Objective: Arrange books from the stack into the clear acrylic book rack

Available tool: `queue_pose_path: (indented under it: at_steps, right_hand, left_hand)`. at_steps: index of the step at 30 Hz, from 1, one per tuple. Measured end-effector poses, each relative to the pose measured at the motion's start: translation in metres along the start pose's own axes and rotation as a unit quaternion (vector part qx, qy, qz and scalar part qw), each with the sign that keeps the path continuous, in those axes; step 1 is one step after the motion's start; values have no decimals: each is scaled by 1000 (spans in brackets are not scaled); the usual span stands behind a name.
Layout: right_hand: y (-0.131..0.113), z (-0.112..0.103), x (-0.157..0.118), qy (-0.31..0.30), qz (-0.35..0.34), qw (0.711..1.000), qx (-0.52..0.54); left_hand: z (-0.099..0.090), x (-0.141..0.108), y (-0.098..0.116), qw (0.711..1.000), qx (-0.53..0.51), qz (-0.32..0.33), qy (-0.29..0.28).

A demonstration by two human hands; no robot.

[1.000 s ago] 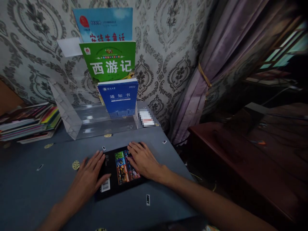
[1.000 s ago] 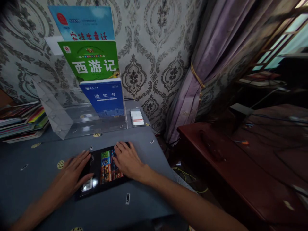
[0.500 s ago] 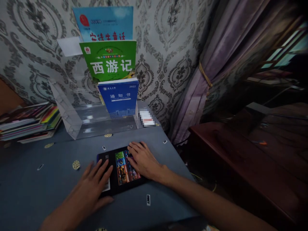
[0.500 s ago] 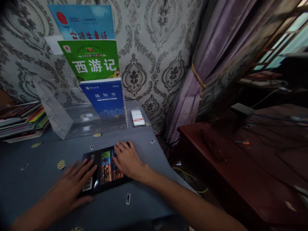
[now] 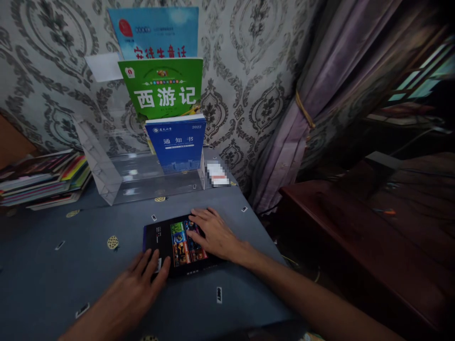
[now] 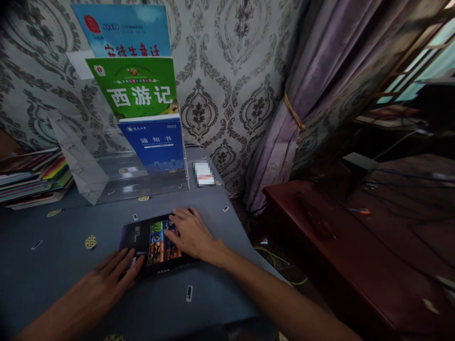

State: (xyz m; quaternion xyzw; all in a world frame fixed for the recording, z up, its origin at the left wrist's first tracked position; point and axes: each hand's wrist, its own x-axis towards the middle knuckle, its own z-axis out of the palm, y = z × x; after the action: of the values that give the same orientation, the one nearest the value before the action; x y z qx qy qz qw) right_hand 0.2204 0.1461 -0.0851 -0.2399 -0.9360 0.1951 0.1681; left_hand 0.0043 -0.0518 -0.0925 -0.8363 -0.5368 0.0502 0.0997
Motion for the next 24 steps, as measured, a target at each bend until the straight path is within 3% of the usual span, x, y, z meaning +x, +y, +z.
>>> queue_pose_path:
  at_steps: [6,12,15,21,24]
  right_hand:
    - [12,-13,7,-15,20,991,131]
    - [17,-26,11,2,106,936,336]
    - [20,-25,11,18,140,911,388]
    - [25,-19,12,1,70,856,513]
    - [25,-16,13,6,76,843,533]
  left_hand:
    - [-26,15,-12,990,-64,2,128]
    - [-45,21,-37,947,-210,-88,224]
    - [-50,24,-50,918,-266,-158,246]
    - [-66,42,-64,875,-298,-262,278]
    - [-68,51,-68,850,-324,-301,287]
